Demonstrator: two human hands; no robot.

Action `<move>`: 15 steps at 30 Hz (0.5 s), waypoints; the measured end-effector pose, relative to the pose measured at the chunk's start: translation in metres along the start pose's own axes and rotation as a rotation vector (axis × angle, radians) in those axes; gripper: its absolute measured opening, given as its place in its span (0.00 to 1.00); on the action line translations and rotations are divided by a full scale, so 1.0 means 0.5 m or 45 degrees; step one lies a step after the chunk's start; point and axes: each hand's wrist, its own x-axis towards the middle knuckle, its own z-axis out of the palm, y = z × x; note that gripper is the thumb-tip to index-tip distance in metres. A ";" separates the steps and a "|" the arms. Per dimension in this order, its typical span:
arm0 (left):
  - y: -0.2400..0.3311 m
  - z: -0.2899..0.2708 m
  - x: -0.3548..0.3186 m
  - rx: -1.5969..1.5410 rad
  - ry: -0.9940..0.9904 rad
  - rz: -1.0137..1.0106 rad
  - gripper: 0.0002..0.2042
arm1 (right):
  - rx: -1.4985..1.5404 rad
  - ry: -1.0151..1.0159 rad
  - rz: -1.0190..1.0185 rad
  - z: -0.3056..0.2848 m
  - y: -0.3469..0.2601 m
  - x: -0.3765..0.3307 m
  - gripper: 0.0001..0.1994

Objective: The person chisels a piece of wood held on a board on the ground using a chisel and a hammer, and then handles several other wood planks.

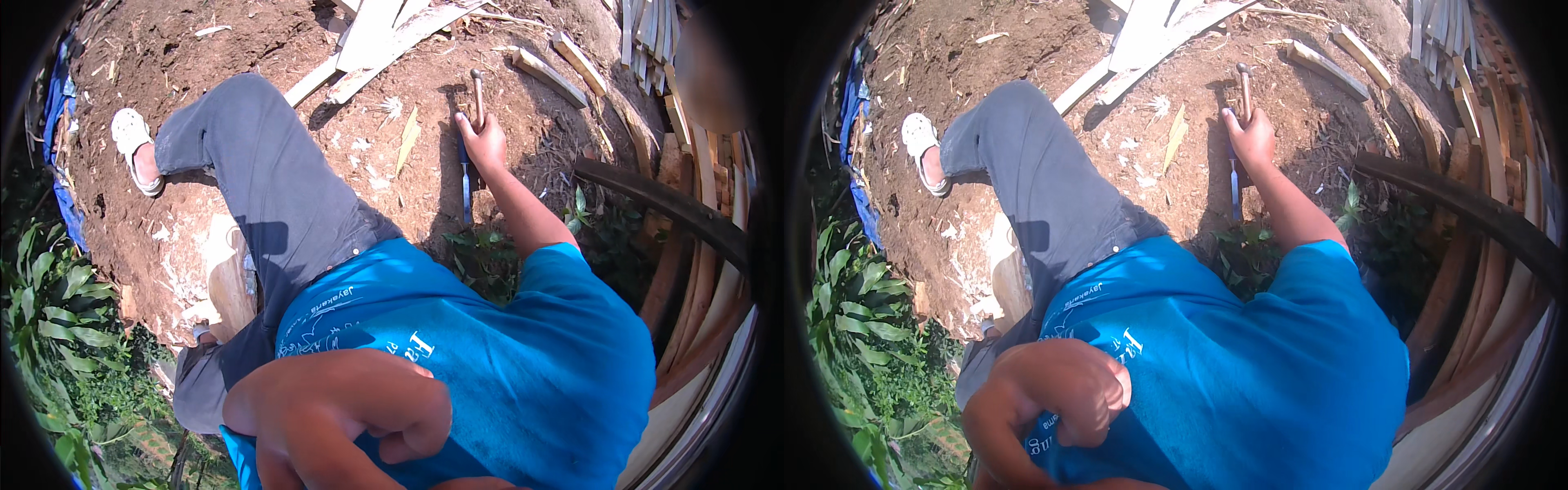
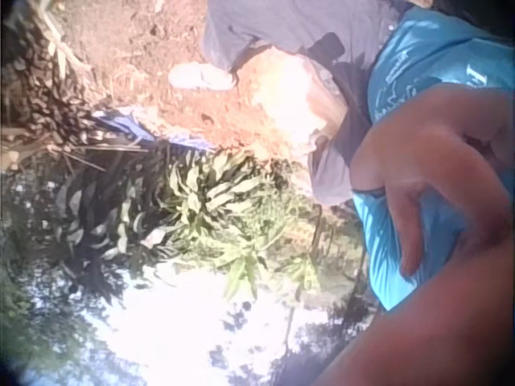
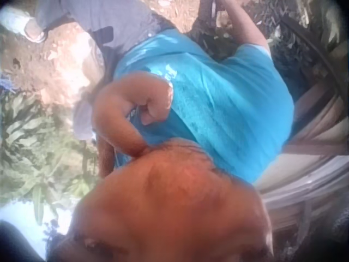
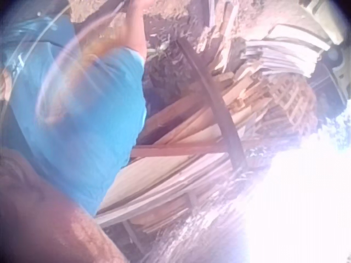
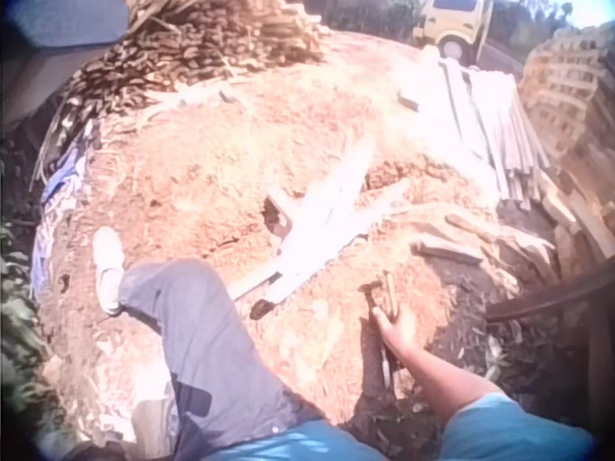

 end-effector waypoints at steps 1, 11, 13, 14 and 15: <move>-0.059 0.019 0.030 0.081 0.080 0.451 0.08 | 0.015 0.040 0.014 0.003 0.004 0.028 0.29; -0.025 0.008 0.030 0.028 0.065 0.108 0.14 | -0.376 0.071 -0.034 -0.114 0.151 0.175 0.33; 0.023 -0.011 0.083 0.218 -0.074 -0.171 0.16 | -0.419 0.158 -0.074 -0.121 0.179 0.224 0.29; 0.030 -0.015 0.092 0.318 -0.098 -0.225 0.18 | -0.445 0.224 -0.107 -0.125 0.211 0.262 0.25; 0.036 -0.020 0.100 0.419 -0.127 -0.278 0.20 | -0.467 0.288 -0.139 -0.119 0.232 0.284 0.22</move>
